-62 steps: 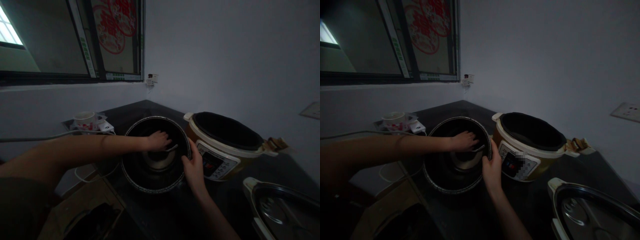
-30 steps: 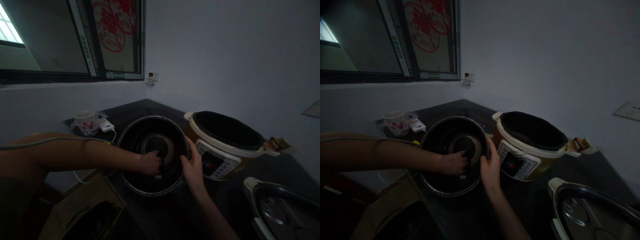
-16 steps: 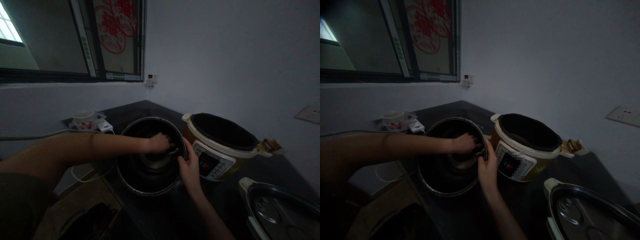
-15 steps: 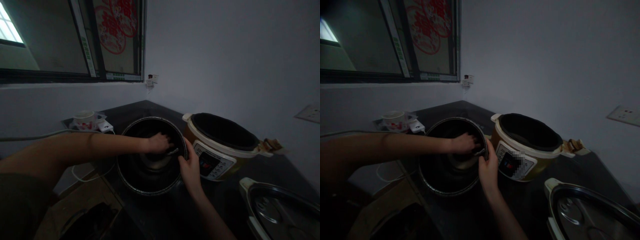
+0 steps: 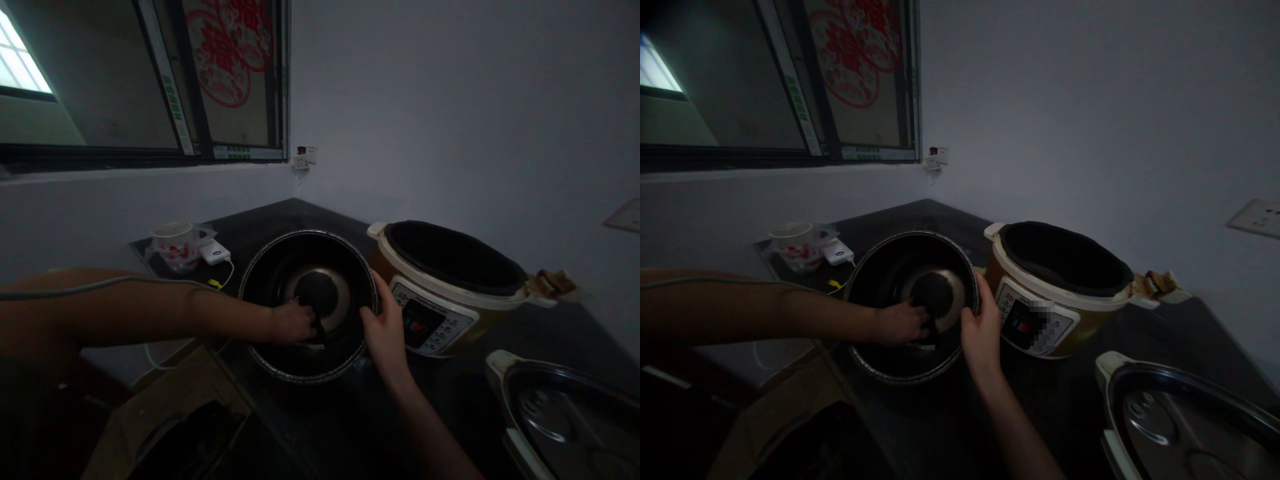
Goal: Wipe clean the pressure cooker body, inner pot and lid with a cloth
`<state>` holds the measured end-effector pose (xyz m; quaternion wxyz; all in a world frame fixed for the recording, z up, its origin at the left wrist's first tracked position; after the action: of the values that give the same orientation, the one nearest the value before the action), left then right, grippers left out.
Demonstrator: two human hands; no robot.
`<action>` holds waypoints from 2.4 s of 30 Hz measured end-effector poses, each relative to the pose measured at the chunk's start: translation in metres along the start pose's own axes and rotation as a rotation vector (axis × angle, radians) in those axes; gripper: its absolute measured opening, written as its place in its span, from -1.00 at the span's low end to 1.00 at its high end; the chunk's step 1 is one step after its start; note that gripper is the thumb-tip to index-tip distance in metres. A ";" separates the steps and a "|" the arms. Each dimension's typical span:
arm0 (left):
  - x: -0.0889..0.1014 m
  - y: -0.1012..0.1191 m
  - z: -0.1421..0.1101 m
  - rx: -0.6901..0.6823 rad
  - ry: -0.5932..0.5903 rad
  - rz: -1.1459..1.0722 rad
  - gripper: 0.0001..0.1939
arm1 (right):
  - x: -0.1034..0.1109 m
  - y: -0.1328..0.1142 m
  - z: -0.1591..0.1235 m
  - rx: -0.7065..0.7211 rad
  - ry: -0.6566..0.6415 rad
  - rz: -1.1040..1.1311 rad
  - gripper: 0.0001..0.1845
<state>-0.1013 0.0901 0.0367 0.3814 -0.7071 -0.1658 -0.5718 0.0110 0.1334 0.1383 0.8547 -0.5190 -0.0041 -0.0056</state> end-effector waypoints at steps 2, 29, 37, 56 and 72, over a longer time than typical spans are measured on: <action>0.007 -0.012 0.009 0.042 0.032 0.010 -0.74 | 0.000 -0.001 0.000 0.005 0.008 0.001 -0.33; -0.013 -0.033 -0.013 0.184 -0.179 -0.077 -0.78 | 0.002 0.008 0.008 -0.030 -0.023 -0.021 -0.29; 0.017 -0.080 0.012 0.252 -0.071 0.136 -0.76 | 0.003 0.009 0.007 0.000 -0.009 -0.028 -0.30; 0.014 -0.082 -0.007 0.230 -0.135 0.121 -0.55 | 0.006 0.021 0.012 -0.080 -0.025 -0.041 -0.28; 0.025 0.012 0.024 0.138 -0.350 -0.856 -0.47 | 0.005 0.011 0.004 -0.011 0.030 -0.067 -0.39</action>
<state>-0.0698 0.0950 0.0550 0.1238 -0.6340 -0.5421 -0.5373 0.0165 0.1419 0.1300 0.8513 -0.5230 -0.0087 -0.0418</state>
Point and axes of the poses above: each hand's wrist, its own z-axis towards the middle knuckle, its own x-axis out of the back of the hand, y = z × x, the point moved 10 cm from there along z, towards the middle knuckle, and after that the axes turned 9 degrees about y, right-handed, at the moved point
